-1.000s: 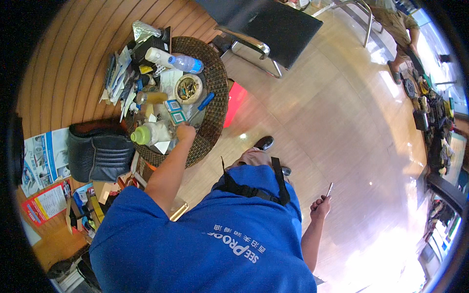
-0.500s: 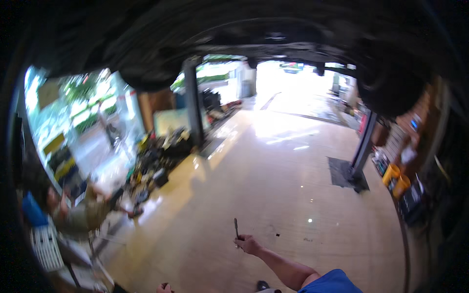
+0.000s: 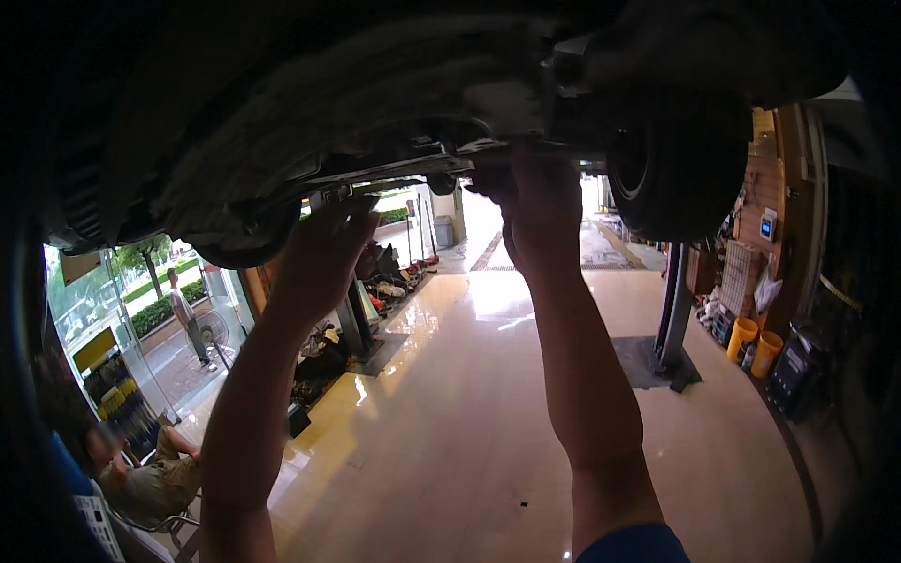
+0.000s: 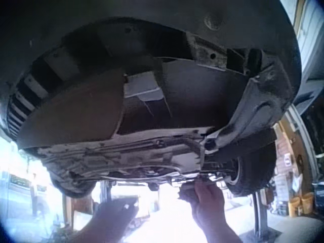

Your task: The person works under a raised vehicle in a garage, using a wrench to tighten bolts on the undercarriage. The person repeatedly reaches up, applies the wrench to fasteners, and adjusts their position to access different areas of the vehicle's underside.

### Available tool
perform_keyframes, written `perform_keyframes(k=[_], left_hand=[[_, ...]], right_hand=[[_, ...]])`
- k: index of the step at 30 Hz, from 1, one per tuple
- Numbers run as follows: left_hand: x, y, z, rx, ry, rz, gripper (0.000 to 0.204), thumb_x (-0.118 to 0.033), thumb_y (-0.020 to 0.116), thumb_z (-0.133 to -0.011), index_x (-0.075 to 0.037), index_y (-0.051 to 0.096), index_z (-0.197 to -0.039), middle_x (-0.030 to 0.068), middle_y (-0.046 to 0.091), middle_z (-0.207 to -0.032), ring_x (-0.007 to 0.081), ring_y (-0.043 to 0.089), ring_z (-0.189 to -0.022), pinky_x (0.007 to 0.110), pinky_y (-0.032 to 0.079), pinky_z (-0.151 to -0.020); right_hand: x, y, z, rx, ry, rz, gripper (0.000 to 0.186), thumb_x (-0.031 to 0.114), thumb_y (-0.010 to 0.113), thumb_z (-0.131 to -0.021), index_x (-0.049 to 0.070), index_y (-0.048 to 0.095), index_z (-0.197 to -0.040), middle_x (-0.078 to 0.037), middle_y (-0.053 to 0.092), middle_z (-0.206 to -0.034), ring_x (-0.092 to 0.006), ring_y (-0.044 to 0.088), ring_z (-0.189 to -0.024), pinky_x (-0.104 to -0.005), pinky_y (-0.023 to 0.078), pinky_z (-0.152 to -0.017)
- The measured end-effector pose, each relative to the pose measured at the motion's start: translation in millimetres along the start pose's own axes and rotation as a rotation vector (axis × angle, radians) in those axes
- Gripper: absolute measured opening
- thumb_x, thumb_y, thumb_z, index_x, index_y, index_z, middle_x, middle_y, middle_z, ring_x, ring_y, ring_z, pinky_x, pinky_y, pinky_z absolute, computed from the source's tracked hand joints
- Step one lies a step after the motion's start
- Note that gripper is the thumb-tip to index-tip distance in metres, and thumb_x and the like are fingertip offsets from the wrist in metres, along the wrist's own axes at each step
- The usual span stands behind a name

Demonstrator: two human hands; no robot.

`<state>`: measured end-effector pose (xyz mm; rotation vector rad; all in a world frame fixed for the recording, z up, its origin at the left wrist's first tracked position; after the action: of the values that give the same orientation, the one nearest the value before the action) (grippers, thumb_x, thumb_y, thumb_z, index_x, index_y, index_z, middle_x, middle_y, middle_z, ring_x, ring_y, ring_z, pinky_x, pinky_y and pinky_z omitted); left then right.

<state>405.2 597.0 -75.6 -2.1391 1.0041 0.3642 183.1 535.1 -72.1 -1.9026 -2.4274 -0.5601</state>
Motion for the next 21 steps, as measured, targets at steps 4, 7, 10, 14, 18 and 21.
perform_keyframes(k=[4, 7, 10, 14, 18, 21], left_hand=[[-59, 18, -82, -0.091, 0.198, 0.681, 0.029, -0.028, 0.055, -0.097, -0.002, 0.06, -0.111, 0.012, 0.065, -0.09, 0.0168, 0.066, -0.073, 0.026, 0.051, -0.059], [-67, 41, -120, -0.076, 0.287, 0.823, 0.024, -0.027, 0.053, -0.097, -0.006, 0.058, -0.106, 0.0085, 0.064, -0.094, 0.0154, 0.059, -0.074, 0.027, 0.049, -0.061], [-61, 54, -140, -0.077, 0.296, 0.975, 0.019, -0.025, 0.054, -0.097, -0.006, 0.058, -0.097, 0.0055, 0.062, -0.084, 0.0122, 0.056, -0.068, 0.024, 0.043, -0.054], [-58, 59, -152, -0.073, 0.352, 1.035, 0.017, -0.024, 0.058, -0.095, -0.007, 0.058, -0.094, 0.0042, 0.059, -0.08, 0.01, 0.053, -0.063, 0.021, 0.04, -0.05], [-57, 56, -153, -0.133, 0.407, 0.98, 0.017, -0.024, 0.06, -0.095, -0.007, 0.058, -0.094, 0.0038, 0.059, -0.076, 0.0093, 0.052, -0.058, 0.021, 0.039, -0.048], [-56, 46, -165, -0.207, 0.593, 0.76, 0.018, -0.024, 0.06, -0.095, -0.007, 0.057, -0.094, 0.0036, 0.059, -0.074, 0.0094, 0.052, -0.057, 0.021, 0.039, -0.047]], right_hand=[[-4, 29, -64, 0.148, 0.12, -0.683, 0.018, 0.013, 0.061, -0.092, 0.003, 0.061, -0.107, -0.01, 0.071, -0.088, -0.0244, 0.07, -0.088, -0.0329, 0.058, -0.073], [-11, 11, -90, 0.173, -0.344, -0.045, 0.02, 0.018, 0.055, -0.096, 0.002, 0.061, -0.107, -0.011, 0.071, -0.088, -0.0259, 0.07, -0.088, -0.0335, 0.059, -0.071], [-24, 14, -105, 0.321, -0.249, -0.338, 0.027, 0.024, 0.048, -0.101, 0.0, 0.06, -0.105, -0.013, 0.071, -0.09, -0.0281, 0.071, -0.082, -0.0332, 0.059, -0.068], [-45, 20, -116, 0.387, 0.01, -0.752, 0.027, 0.023, 0.047, -0.101, -0.002, 0.058, -0.105, -0.016, 0.07, -0.089, -0.029, 0.071, -0.074, -0.0335, 0.06, -0.065], [-56, 24, -116, 0.389, 0.098, -0.894, 0.038, 0.028, 0.039, -0.103, -0.001, 0.064, -0.101, -0.02, 0.07, -0.089, -0.0317, 0.069, -0.089, -0.0406, 0.055, -0.081], [-58, 24, -117, 0.263, -0.075, -0.571, 0.031, 0.023, 0.041, -0.103, 0.0, 0.062, -0.104, -0.019, 0.07, -0.09, -0.0296, 0.07, -0.088, -0.0386, 0.057, -0.078]])
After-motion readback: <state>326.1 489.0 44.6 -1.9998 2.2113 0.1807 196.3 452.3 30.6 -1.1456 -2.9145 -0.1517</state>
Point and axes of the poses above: each hand's wrist, its own z-axis away from the middle knuckle, its own y-axis out of the palm, x = y × z, the point moved 6 cm from there along -z, towards the middle knuckle
